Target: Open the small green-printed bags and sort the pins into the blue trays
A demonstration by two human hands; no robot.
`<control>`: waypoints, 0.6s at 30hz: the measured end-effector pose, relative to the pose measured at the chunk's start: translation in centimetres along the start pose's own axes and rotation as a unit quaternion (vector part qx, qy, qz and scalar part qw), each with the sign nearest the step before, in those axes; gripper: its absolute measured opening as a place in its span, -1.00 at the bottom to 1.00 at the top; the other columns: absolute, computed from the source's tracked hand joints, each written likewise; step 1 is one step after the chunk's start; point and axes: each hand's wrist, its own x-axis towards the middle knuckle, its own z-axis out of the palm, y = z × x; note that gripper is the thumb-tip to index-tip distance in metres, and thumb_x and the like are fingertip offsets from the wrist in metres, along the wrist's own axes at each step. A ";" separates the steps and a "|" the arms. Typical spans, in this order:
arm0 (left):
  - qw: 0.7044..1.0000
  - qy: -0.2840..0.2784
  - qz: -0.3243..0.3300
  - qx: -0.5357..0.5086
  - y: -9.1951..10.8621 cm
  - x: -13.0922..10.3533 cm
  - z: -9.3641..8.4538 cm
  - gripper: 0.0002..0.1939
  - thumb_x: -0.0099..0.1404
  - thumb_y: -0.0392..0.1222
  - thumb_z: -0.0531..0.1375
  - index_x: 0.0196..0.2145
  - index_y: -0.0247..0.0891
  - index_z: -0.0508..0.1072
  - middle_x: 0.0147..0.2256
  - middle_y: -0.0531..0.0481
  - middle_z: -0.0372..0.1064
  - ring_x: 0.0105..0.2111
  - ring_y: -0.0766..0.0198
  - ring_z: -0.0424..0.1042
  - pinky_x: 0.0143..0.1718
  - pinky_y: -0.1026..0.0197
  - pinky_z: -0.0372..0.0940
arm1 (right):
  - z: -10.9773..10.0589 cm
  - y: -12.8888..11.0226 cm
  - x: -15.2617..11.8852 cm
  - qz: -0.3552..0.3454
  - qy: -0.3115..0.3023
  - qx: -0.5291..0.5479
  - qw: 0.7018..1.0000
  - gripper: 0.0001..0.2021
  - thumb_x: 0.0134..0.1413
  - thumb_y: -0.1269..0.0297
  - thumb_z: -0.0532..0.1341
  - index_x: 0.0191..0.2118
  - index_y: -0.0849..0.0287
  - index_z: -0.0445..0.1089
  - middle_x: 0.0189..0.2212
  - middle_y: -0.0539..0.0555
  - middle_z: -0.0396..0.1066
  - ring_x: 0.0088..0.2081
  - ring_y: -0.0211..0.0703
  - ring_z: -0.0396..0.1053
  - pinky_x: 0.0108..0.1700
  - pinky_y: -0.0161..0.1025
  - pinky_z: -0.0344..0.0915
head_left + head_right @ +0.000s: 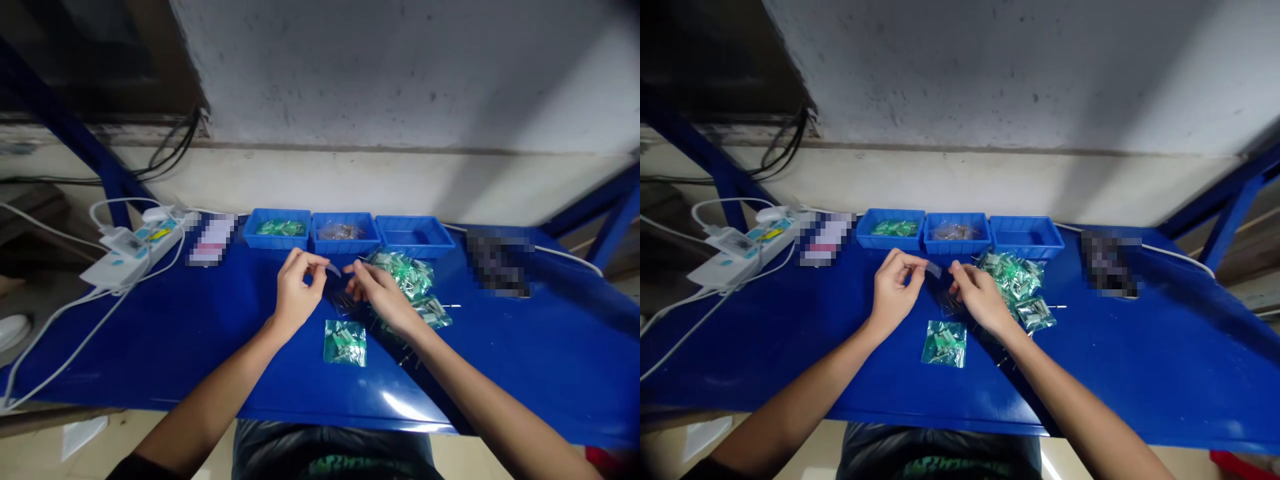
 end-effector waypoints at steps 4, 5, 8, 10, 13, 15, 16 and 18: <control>0.996 -0.017 0.085 0.003 0.7 -0.5 0.0 -0.88 0.20 -0.41 0.12 -0.37 -0.24 0.39 -0.38 0.03 0.26 -0.36 0.33 0.35 -0.33 0.25 0.31 | 0.8 0.5 -0.5 0.010 -0.060 0.103 0.993 -0.62 0.11 -0.06 0.09 -0.44 0.20 0.33 -0.55 0.01 0.32 -0.52 -0.29 0.24 -0.47 -0.31 0.13; 0.994 -0.030 0.100 0.007 0.8 -0.6 0.1 -0.87 0.20 -0.42 0.12 -0.37 -0.24 0.39 -0.37 0.02 0.27 -0.33 0.32 0.35 -0.30 0.23 0.31 | 0.8 0.5 -0.5 0.003 -0.058 0.121 0.991 -0.66 0.08 -0.02 0.14 -0.43 0.19 0.32 -0.55 -0.01 0.30 -0.52 -0.30 0.23 -0.47 -0.32 0.12; 0.991 -0.085 0.105 0.013 0.9 -0.7 0.2 -0.87 0.23 -0.38 0.10 -0.35 -0.22 0.41 -0.28 -0.03 0.26 -0.22 0.27 0.34 -0.17 0.16 0.30 | 0.6 0.7 -0.7 -0.026 0.005 0.131 0.991 -0.78 0.02 0.09 0.22 -0.37 0.15 0.32 -0.55 -0.05 0.26 -0.52 -0.31 0.20 -0.47 -0.33 0.13; 0.991 -0.110 0.070 0.006 0.9 -0.5 0.2 -0.89 0.23 -0.32 0.11 -0.30 -0.22 0.43 -0.22 -0.07 0.24 -0.17 0.24 0.32 -0.10 0.14 0.27 | 0.4 0.9 -0.8 -0.092 0.072 0.067 0.991 -0.84 0.03 0.16 0.21 -0.34 0.13 0.34 -0.50 -0.03 0.26 -0.49 -0.29 0.21 -0.45 -0.30 0.17; 0.988 -0.140 -0.039 -0.054 0.8 0.0 0.0 -0.85 0.26 -0.16 0.12 -0.28 -0.23 0.44 -0.24 -0.07 0.28 -0.22 0.24 0.33 -0.17 0.17 0.27 | 0.3 1.4 -0.9 -0.247 0.152 -0.108 0.951 -0.92 0.06 0.30 0.19 -0.30 0.10 0.42 -0.45 0.01 0.23 -0.43 -0.23 0.23 -0.38 -0.24 0.21; 0.970 -0.164 -0.131 -0.122 0.6 0.2 0.1 -0.76 0.30 -0.07 0.07 -0.31 -0.25 0.44 -0.32 -0.04 0.33 -0.32 0.27 0.34 -0.26 0.21 0.26 | 0.4 1.6 -1.0 -0.325 0.152 -0.196 0.913 -0.86 0.07 0.39 0.15 -0.27 0.08 0.44 -0.46 0.02 0.20 -0.41 -0.21 0.23 -0.37 -0.22 0.23; 0.958 -0.170 -0.171 -0.156 0.4 0.2 0.2 -0.74 0.30 -0.05 0.06 -0.33 -0.26 0.44 -0.36 -0.02 0.35 -0.36 0.29 0.33 -0.30 0.23 0.25 | 0.4 1.5 -1.1 -0.347 0.132 -0.221 0.902 -0.82 0.08 0.42 0.13 -0.25 0.08 0.44 -0.46 0.03 0.20 -0.41 -0.20 0.23 -0.38 -0.21 0.24; 0.941 -0.159 -0.221 -0.203 0.0 0.3 0.4 -0.78 0.25 -0.05 0.12 -0.35 -0.26 0.43 -0.43 0.02 0.35 -0.43 0.33 0.30 -0.36 0.27 0.23 | 0.2 0.8 -1.5 -0.366 0.081 -0.248 0.893 -0.76 0.10 0.44 0.09 -0.18 0.07 0.43 -0.43 0.05 0.21 -0.38 -0.19 0.25 -0.37 -0.21 0.27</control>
